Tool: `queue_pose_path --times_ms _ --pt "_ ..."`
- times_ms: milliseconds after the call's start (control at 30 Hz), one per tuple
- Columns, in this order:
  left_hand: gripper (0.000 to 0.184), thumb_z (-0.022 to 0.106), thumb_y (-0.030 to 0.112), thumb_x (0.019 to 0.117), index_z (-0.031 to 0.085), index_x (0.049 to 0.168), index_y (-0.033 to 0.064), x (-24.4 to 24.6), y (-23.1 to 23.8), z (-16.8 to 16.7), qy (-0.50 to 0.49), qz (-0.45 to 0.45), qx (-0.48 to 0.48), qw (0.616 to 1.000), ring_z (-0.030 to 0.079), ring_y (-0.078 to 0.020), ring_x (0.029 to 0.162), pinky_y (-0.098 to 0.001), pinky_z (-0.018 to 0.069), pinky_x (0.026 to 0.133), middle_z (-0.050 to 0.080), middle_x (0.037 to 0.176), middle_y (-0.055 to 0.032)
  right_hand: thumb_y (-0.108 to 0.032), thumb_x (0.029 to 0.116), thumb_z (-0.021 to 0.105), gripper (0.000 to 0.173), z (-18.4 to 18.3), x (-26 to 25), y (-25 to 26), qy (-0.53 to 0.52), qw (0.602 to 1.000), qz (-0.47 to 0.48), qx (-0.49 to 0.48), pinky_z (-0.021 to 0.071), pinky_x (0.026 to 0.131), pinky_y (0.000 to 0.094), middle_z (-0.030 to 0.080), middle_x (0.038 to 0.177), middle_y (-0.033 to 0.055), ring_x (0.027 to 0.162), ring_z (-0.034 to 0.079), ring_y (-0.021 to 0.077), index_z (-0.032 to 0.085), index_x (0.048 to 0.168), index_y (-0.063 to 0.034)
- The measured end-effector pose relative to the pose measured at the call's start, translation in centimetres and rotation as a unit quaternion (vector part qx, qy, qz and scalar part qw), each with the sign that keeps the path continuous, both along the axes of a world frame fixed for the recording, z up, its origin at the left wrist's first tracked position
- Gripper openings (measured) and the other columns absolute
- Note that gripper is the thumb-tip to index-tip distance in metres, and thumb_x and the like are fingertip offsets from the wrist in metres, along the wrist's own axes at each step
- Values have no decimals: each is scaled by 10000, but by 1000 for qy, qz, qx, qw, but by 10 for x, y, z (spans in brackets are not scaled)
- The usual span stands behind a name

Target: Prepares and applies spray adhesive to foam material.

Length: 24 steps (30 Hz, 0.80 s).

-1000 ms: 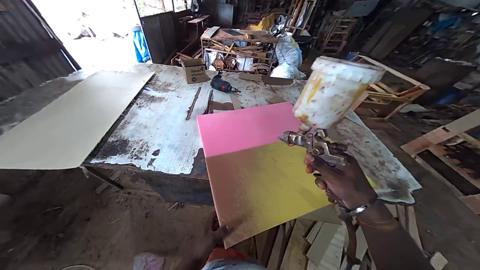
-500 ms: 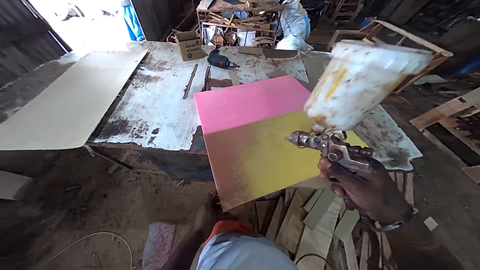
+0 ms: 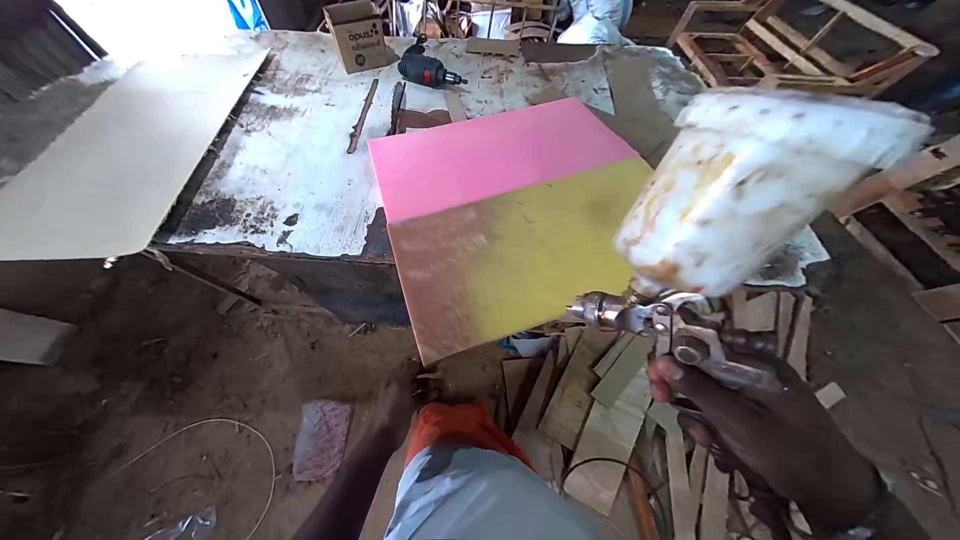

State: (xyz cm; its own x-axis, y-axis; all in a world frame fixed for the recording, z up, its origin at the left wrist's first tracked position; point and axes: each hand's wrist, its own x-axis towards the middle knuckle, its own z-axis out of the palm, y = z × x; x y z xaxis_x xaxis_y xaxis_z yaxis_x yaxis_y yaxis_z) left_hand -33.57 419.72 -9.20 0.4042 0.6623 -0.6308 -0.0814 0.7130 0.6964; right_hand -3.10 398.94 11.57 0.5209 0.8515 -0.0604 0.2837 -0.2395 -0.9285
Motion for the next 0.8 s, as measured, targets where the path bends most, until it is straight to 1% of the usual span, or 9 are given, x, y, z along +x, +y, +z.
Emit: queue_pose_path --times_ms 67,133,300,400,467,600,667,733,800 --pt "355 362 257 1126 598 1224 10 1 -1 0 5 8 12 1000 698 -218 810 -351 590 706 709 1045 -143 -485 914 722 355 -4 0 -16 -30 999 -4 -10 492 378 265 716 792 22 464 587 123 715 1117 -194" --pt "340 361 240 1127 590 1217 5 2 -2 2 9 14 19 1000 698 -212 801 -346 592 704 707 1025 -140 -421 941 722 283 -3 -3 -30 21 1000 18 -8 482 363 257 711 798 48 464 586 124 703 1060 -165" --pt "334 363 222 1123 616 1163 6 3 -2 -3 5 27 40 999 690 -206 786 -345 592 693 698 980 -127 -337 941 751 275 5 -7 -66 52 998 21 -32 515 409 265 728 838 42 516 617 122 692 1122 -139" --pt "351 367 239 1124 633 1162 13 5 -2 -4 7 32 50 998 684 -201 785 -339 587 691 696 970 -116 -368 944 740 389 16 -6 -83 -13 997 7 -72 551 466 308 739 893 42 559 639 134 676 1229 -112" --pt "340 370 237 1123 626 1130 15 5 -4 -6 13 42 49 998 684 -202 779 -339 588 683 695 961 -114 -366 954 727 370 21 1 -95 -21 998 1 -66 547 449 301 737 874 54 550 639 137 675 1221 -114" --pt "328 403 252 1117 628 1116 13 5 -6 -6 20 48 53 997 678 -195 765 -334 581 664 698 957 -107 -410 942 737 572 36 18 -124 -174 977 -98 -80 600 572 345 745 988 73 665 684 134 610 1356 -36" --pt "328 410 259 1116 631 1101 18 4 -6 -5 18 49 55 997 672 -193 756 -334 579 659 694 952 -104 -411 926 751 568 49 18 -126 -213 963 -151 -71 610 605 312 745 978 92 692 699 126 618 1300 -5" --pt "328 411 265 1116 628 1094 21 4 -6 -5 18 51 54 997 675 -190 752 -332 581 657 697 951 -100 -324 931 737 535 66 12 -123 -241 955 -165 -57 615 773 281 737 1057 125 832 719 105 625 1284 62" --pt "322 406 261 1116 619 1087 22 4 -7 -5 20 54 52 997 675 -192 752 -335 580 660 696 947 -102 -251 916 749 318 71 18 -130 -116 984 -127 -43 563 535 226 734 879 34 622 660 66 667 1154 -57"
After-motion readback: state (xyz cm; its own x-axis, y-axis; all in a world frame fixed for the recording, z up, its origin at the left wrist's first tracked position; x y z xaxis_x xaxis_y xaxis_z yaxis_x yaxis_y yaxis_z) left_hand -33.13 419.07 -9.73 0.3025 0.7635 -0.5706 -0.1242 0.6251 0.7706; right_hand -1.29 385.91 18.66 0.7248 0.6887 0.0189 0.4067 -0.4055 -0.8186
